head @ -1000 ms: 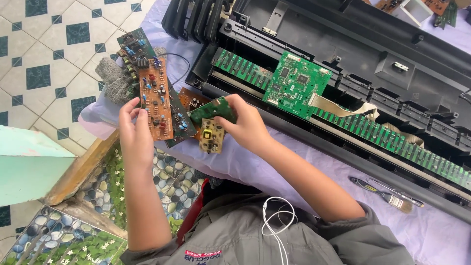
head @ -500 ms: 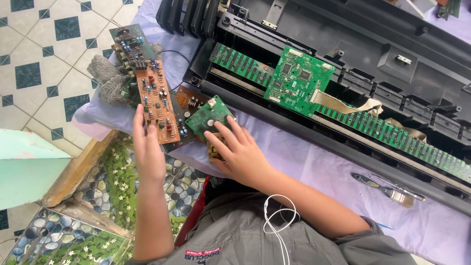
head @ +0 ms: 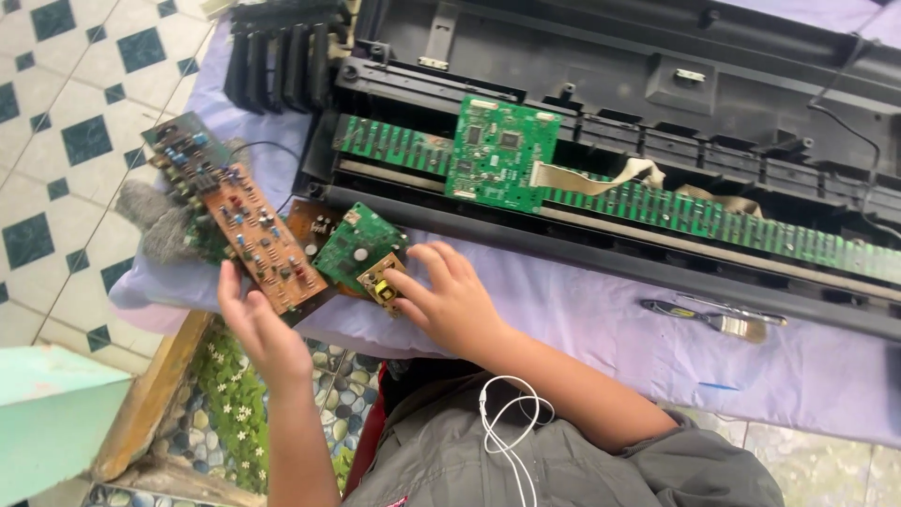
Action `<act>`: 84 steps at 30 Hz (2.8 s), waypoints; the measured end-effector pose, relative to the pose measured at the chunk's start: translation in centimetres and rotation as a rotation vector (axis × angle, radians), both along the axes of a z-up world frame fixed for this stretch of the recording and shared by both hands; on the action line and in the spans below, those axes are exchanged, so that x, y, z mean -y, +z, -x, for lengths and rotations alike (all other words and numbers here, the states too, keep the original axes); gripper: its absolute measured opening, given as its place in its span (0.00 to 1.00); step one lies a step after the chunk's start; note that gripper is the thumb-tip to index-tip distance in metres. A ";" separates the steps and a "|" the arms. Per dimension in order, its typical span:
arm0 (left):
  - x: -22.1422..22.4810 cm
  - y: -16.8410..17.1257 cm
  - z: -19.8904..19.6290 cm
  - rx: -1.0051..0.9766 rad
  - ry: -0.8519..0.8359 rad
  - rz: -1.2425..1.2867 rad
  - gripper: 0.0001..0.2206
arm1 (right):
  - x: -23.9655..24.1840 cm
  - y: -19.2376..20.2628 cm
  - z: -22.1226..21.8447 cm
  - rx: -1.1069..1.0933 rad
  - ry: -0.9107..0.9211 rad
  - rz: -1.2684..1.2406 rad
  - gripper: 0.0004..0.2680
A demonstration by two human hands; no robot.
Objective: Organizing various circuit boards and cleaning the internal contacts of a disassembled electronic keyboard using a brush and screwdriver.
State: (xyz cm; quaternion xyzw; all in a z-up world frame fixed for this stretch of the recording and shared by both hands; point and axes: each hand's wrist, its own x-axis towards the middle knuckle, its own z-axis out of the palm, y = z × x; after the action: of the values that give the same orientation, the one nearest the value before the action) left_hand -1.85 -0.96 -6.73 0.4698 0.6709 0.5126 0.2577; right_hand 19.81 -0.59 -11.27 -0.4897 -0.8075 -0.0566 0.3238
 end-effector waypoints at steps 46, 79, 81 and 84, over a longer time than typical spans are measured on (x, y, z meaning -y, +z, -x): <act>-1.9 2.3 -11.2 -0.520 -0.362 -0.735 0.09 | -0.3 3.7 -17.8 -0.132 -0.359 -0.301 0.13; -12.5 5.5 -20.9 -0.004 -0.499 -0.095 0.07 | -1.8 5.2 -24.1 -0.500 -0.385 -0.107 0.09; -9.7 8.4 -22.3 0.456 -0.518 -0.199 0.07 | -2.0 5.1 -24.2 -0.533 -0.379 -0.106 0.06; -7.8 7.6 -22.7 0.619 -0.420 -0.237 0.09 | -1.8 4.9 -24.0 -0.501 -0.353 -0.117 0.06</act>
State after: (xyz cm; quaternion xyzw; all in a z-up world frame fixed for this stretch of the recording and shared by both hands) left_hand 20.87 6.79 0.84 0.4465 0.3867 0.6403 0.4910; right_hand 43.83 1.20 -6.37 -0.6016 -0.6004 -0.0358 0.5257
